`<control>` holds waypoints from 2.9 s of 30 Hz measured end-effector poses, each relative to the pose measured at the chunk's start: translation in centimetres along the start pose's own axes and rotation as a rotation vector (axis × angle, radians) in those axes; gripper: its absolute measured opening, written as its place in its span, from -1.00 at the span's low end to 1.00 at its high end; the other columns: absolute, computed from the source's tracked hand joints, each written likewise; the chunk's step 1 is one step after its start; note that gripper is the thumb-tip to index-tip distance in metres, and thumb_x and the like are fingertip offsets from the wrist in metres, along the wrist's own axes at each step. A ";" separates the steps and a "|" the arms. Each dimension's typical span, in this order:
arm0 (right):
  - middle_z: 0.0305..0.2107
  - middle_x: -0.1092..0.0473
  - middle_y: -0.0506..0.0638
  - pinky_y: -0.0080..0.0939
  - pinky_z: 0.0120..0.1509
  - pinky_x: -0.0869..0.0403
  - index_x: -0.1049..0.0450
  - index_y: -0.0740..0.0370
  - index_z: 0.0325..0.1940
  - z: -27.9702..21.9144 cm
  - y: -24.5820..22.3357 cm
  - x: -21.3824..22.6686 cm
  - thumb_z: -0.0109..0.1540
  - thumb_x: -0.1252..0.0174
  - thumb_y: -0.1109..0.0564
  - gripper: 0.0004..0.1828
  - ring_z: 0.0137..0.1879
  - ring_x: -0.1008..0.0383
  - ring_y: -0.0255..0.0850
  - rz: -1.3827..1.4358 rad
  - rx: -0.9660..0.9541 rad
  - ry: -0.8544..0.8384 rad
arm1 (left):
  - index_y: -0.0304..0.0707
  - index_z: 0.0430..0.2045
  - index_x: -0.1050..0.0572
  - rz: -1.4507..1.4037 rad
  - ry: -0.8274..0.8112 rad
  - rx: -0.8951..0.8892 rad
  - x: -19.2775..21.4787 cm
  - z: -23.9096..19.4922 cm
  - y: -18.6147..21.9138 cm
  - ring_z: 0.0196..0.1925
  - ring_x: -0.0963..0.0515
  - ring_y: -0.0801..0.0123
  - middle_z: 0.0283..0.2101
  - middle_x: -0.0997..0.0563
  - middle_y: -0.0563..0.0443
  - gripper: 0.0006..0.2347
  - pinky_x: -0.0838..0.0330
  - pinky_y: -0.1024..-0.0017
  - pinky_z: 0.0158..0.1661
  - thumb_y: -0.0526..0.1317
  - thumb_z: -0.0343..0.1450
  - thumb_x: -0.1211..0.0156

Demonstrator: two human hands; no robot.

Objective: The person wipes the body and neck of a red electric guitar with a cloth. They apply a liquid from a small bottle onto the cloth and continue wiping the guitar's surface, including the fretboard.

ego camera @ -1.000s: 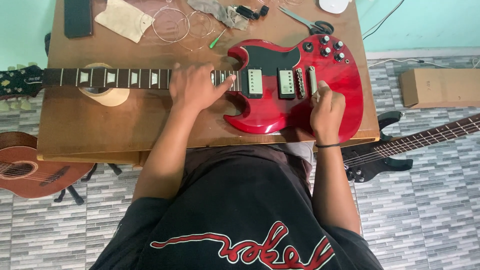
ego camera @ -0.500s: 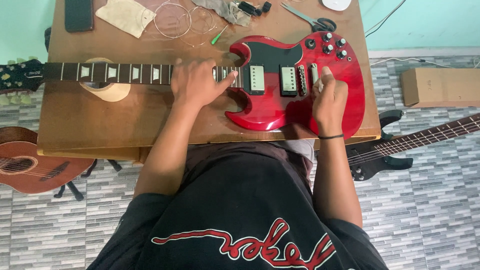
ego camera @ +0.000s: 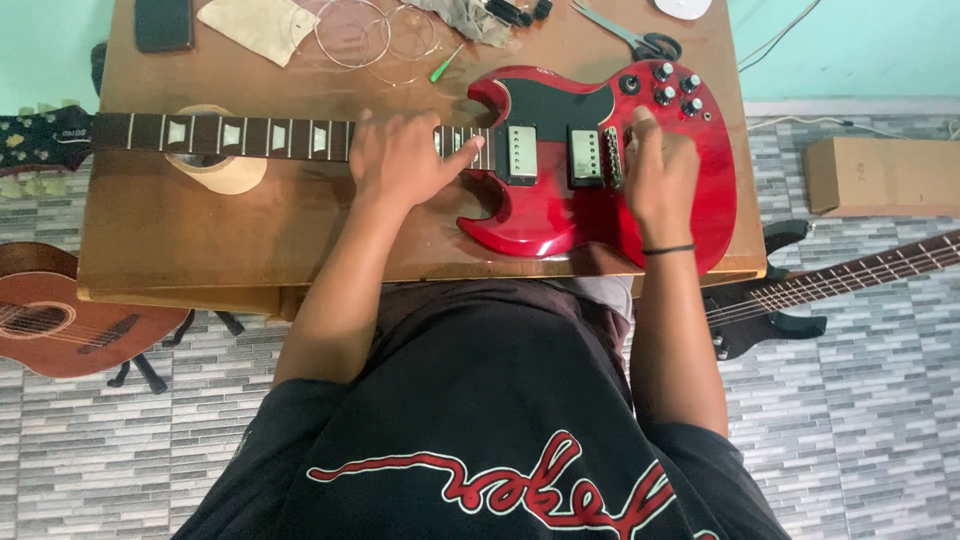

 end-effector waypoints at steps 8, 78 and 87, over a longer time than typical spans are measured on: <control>-0.78 -0.09 -0.10 -0.12 -0.26 -0.25 -0.22 -0.04 -0.74 3.0 11.1 5.7 0.46 -0.01 -0.26 -0.31 -0.53 -0.22 -0.11 -0.155 -0.145 0.143 | -0.10 -0.52 -0.54 0.067 0.002 -0.047 1.8 -0.3 1.4 -0.31 -0.66 -0.10 -0.56 -0.59 -0.22 -0.44 -0.39 -0.10 -0.09 0.43 0.41 -0.04; -0.63 0.13 -0.11 -0.08 -0.34 0.07 0.12 0.04 -0.57 -1.9 -22.6 -29.5 0.33 0.22 0.04 -0.60 -0.42 0.16 -0.25 -0.067 0.502 -0.648 | 0.02 0.13 -0.43 -0.286 0.765 0.337 14.6 -16.2 -27.2 -0.35 -0.66 0.30 -0.15 -0.62 -0.01 -0.67 -0.47 0.39 -0.38 0.12 0.58 -0.13; -0.67 0.04 -0.19 -0.10 -0.30 -0.11 0.07 -0.01 -0.65 -2.6 -26.8 -35.3 0.44 0.01 -0.14 -0.36 -0.44 0.07 -0.24 -0.019 0.333 -0.705 | 0.07 0.09 -0.48 -0.252 0.841 0.321 14.6 -17.4 -29.0 -0.30 -0.63 0.37 -0.12 -0.68 0.11 -0.70 -0.49 0.46 -0.36 0.09 0.55 -0.23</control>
Point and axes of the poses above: each hand's wrist, its own z-axis towards the middle knuckle, its own x-axis out of the back of the hand, y = z × x, the point moved 10 cm from there along z, towards the middle knuckle
